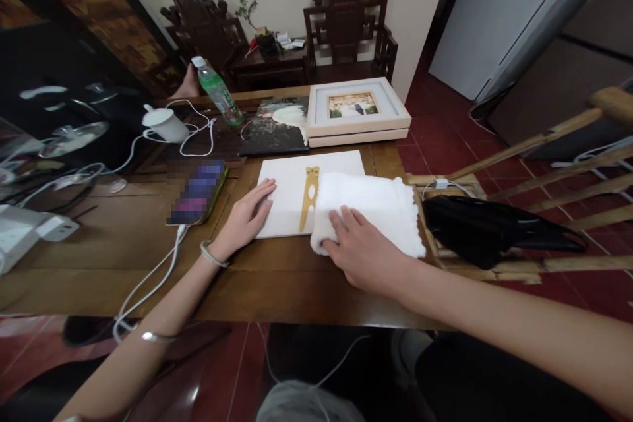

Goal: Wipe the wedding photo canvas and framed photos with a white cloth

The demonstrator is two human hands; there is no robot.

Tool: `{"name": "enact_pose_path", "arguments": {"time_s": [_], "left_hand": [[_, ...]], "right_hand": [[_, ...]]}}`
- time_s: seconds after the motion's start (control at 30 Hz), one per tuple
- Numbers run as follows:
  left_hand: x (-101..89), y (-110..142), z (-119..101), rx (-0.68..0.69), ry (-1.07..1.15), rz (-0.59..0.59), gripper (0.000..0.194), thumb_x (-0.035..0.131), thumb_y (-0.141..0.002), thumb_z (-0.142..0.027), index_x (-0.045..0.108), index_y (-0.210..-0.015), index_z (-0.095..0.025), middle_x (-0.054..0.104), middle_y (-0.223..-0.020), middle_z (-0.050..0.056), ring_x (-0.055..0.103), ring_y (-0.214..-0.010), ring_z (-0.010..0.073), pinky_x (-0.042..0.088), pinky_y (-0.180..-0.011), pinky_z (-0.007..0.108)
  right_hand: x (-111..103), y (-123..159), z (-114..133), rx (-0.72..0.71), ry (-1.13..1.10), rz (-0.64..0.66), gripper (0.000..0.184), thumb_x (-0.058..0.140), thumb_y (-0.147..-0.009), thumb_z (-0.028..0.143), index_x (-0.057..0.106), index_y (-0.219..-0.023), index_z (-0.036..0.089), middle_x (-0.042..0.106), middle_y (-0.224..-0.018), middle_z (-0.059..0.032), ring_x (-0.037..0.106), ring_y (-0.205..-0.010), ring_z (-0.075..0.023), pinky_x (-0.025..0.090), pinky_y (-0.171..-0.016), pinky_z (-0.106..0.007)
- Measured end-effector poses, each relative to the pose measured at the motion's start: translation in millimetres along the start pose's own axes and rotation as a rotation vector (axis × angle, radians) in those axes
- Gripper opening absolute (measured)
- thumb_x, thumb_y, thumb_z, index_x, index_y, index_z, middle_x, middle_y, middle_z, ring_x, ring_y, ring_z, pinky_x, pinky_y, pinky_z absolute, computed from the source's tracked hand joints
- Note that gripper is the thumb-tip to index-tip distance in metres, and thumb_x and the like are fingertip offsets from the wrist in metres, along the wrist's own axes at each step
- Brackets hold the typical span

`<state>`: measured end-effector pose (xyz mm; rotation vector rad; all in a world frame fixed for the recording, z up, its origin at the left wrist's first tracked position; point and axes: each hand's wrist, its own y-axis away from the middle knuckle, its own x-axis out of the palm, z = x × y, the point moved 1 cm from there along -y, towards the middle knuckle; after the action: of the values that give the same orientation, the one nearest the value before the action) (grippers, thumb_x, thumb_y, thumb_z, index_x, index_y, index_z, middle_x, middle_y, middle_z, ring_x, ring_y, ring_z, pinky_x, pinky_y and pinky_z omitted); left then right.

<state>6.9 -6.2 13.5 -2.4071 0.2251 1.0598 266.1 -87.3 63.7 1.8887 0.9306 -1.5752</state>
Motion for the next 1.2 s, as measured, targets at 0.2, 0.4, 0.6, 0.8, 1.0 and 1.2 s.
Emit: {"name": "enact_pose_path", "arguments": {"time_s": [0.2,0.4,0.6,0.8,1.0,1.2], "left_hand": [[-0.3,0,0,-0.005,0.003,-0.001,0.037,0.043,-0.092,-0.027,0.055,-0.125,-0.014,0.052,-0.137,0.014,0.042,-0.133,0.024,0.032,-0.113,0.048],[-0.4,0,0,0.004,0.001,0.002,0.037,0.043,-0.092,-0.027,0.055,-0.125,-0.014,0.052,-0.138,0.014,0.042,-0.134,0.0241,0.032,-0.113,0.048],[-0.4,0,-1,0.001,-0.009,-0.001,0.038,0.043,-0.093,-0.028,0.055,-0.125,-0.012,0.052,-0.137,0.015,0.043,-0.133,0.0241,0.031,-0.113,0.047],[-0.3,0,0,-0.002,-0.001,-0.001,0.038,0.043,-0.092,-0.028,0.055,-0.125,-0.013,0.052,-0.138,0.015,0.042,-0.133,0.0243,0.031,-0.113,0.047],[0.2,0,1,0.009,-0.005,-0.003,0.038,0.043,-0.092,-0.027,0.055,-0.125,-0.011,0.052,-0.138,0.015,0.042,-0.134,0.0239,0.031,-0.114,0.046],[0.1,0,2,0.005,-0.011,-0.003,0.038,0.043,-0.093,-0.027,0.055,-0.125,-0.011,0.052,-0.137,0.015,0.042,-0.134,0.0233,0.032,-0.114,0.046]], "right_hand": [[-4,-2,-2,-0.017,0.029,0.01,0.037,0.067,-0.07,0.023,0.067,-0.105,0.011,0.054,-0.128,-0.0268,0.052,-0.115,-0.0415,0.043,-0.095,-0.049],[-3,-3,-3,-0.022,0.029,0.031,0.037,0.067,-0.07,0.024,0.067,-0.106,0.012,0.053,-0.13,-0.0256,0.053,-0.115,-0.041,0.043,-0.095,-0.048],[-5,-4,-7,-0.033,0.001,0.067,0.039,0.065,-0.073,0.022,0.065,-0.111,0.011,0.052,-0.132,-0.0253,0.051,-0.116,-0.0398,0.042,-0.094,-0.05],[-8,1,7,-0.029,-0.021,0.089,0.036,0.065,-0.073,0.023,0.065,-0.107,0.01,0.051,-0.131,-0.028,0.05,-0.118,-0.0417,0.04,-0.096,-0.051],[-16,2,13,-0.057,-0.054,0.102,0.035,0.067,-0.071,0.026,0.065,-0.104,0.014,0.054,-0.129,-0.0254,0.054,-0.112,-0.0395,0.045,-0.089,-0.049],[1,-12,-35,0.025,-0.044,0.027,0.037,0.06,-0.074,0.015,0.062,-0.111,0.015,0.057,-0.126,-0.0197,0.055,-0.11,-0.034,0.049,-0.084,-0.045]]}}
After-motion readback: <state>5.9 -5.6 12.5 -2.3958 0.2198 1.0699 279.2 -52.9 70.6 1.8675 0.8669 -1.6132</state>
